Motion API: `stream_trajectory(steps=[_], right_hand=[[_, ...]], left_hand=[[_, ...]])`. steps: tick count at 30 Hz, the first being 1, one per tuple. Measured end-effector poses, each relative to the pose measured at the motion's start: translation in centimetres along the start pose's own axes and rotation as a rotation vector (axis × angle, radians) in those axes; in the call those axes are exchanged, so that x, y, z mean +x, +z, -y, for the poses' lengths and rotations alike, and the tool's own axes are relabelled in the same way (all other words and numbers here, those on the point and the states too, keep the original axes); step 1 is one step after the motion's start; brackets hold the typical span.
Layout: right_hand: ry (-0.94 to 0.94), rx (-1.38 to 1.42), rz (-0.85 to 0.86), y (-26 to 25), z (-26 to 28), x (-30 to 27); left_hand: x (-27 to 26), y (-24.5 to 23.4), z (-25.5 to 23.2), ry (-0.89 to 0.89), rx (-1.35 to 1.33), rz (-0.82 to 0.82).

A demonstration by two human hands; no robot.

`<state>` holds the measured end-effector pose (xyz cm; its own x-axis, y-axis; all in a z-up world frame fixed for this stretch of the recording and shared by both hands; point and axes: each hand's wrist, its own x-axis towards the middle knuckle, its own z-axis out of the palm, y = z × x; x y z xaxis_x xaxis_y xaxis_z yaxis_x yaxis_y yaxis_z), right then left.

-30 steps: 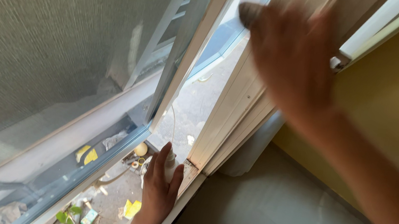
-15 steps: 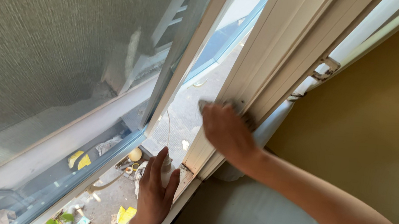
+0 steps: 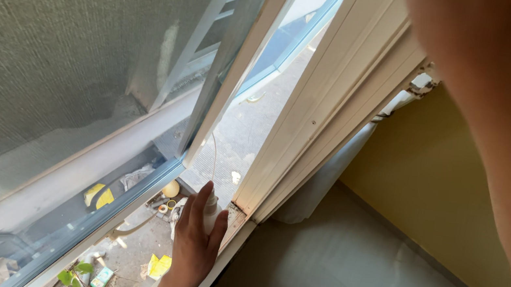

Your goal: The person sprays a cleaning solution onto the white window frame and wipes it with a cloth. They clean the vertical side, the bottom sill, and the upper frame sections, moving the cloth along the surfaces to remove dirt.

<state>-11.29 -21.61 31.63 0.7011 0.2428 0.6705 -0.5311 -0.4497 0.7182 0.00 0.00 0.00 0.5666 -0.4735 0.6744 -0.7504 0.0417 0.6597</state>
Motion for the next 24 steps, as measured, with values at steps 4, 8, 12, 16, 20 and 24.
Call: stream_trajectory(steps=[4, 8, 12, 16, 20, 24], right_hand=[[-0.002, 0.006, -0.005, -0.1, 0.4, -0.1], [-0.069, 0.170, 0.111, 1.3, 4.8, -2.3], [-0.133, 0.354, 0.273, 3.1, 13.4, -9.1], [-0.302, 0.323, 0.314, 3.6, 21.0, -14.4], [-0.476, 0.314, 0.434, 3.3, 21.6, -14.9], [-0.169, 0.499, 0.371, 2.3, 16.0, -10.0]], left_hand=[[0.2, -0.5, -0.6, -0.039, -0.023, 0.027], [-0.1, -1.1, -2.3, -0.068, -0.052, 0.021], [-0.2, -1.1, -2.2, -0.086, -0.051, 0.041], [-0.3, -1.0, -2.4, -0.056, -0.059, 0.047], [-0.3, -1.1, -2.8, -0.075, -0.053, 0.079], [-0.1, -1.2, -2.8, -0.055, -0.044, 0.061]])
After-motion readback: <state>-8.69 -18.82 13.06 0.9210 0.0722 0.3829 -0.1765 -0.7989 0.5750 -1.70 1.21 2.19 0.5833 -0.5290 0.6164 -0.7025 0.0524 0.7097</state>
